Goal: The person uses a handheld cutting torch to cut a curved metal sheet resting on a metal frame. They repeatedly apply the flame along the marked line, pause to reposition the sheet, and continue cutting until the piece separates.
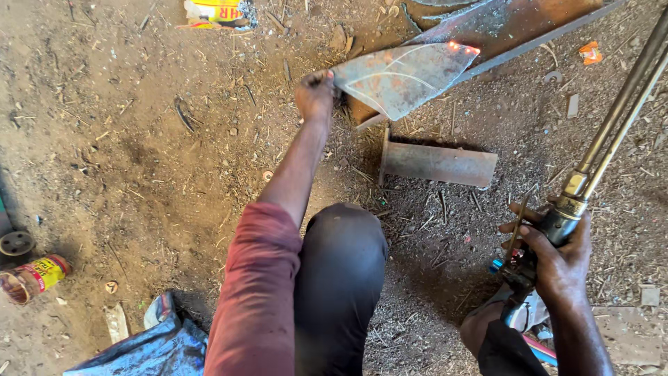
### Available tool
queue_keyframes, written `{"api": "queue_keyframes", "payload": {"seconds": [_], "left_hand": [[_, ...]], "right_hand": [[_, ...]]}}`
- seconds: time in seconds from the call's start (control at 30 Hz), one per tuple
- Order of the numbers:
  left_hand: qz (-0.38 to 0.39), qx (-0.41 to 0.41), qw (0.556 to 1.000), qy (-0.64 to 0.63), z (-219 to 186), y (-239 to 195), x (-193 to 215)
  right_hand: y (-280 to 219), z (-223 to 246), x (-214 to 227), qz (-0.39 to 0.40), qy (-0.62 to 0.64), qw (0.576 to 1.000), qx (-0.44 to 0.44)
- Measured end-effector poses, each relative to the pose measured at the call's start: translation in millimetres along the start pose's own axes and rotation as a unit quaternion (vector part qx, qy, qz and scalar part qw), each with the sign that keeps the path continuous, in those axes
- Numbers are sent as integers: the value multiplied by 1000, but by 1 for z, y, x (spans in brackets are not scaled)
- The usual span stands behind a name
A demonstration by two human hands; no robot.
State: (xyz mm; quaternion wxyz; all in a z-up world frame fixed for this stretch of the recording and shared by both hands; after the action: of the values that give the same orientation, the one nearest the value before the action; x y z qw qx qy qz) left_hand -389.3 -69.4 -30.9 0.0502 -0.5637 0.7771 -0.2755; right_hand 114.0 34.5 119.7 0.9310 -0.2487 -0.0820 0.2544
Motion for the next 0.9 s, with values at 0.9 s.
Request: {"api": "queue_keyframes", "payload": {"seconds": [0.9], "left_hand": [[479,-95,800,349,99,-276,-184]], "right_hand": [[29,-56,-46,33,-252,960,-116]]}}
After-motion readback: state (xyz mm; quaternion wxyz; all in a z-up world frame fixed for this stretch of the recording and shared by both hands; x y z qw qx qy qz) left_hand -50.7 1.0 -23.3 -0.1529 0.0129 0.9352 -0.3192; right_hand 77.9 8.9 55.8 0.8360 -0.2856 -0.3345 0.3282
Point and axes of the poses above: each hand's wrist, its own y-axis towards the middle knuckle, its own x-axis out of the back of the hand, z = x × y, the point moved 7 cm from there along y, towards the middle knuckle, and after that the axes turned 3 degrees about z, right-handed, at the moved point
